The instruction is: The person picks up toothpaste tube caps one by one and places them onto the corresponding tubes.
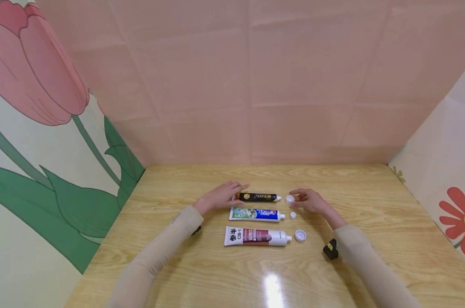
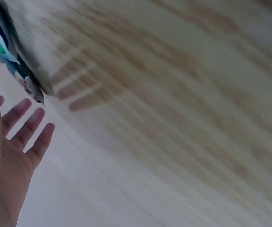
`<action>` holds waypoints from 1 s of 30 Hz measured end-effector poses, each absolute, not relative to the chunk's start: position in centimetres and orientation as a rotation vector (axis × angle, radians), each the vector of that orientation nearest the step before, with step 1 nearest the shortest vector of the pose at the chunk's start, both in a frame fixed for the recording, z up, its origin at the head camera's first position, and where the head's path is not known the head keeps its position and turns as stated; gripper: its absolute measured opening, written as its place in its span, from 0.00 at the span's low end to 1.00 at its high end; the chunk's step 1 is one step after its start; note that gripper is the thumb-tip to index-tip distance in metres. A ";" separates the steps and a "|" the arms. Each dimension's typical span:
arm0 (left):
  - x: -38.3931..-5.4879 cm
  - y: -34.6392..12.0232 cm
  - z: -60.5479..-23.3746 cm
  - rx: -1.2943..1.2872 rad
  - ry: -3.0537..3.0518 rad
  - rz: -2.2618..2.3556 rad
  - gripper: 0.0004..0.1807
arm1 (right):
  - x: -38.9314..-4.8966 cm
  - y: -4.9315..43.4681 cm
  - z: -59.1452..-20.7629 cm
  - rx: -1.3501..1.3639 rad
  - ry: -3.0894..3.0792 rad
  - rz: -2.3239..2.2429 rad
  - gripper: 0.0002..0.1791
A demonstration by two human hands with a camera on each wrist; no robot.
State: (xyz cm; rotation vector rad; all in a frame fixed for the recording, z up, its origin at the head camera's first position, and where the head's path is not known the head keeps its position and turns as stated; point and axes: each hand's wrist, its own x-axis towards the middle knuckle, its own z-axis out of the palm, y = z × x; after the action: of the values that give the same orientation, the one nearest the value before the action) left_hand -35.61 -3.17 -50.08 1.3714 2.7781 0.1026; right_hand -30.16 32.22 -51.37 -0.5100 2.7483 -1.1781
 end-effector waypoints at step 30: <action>-36.8 -2.2 -51.3 1.509 2.768 -0.090 0.34 | -30.6 31.6 -51.7 -0.424 2.769 -1.173 0.20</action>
State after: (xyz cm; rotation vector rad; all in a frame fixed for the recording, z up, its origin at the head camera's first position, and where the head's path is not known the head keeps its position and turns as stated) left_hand -36.83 -2.20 -51.27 1.5085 2.7682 -0.0899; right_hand -30.59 31.59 -51.71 -0.4239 2.7688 -1.1733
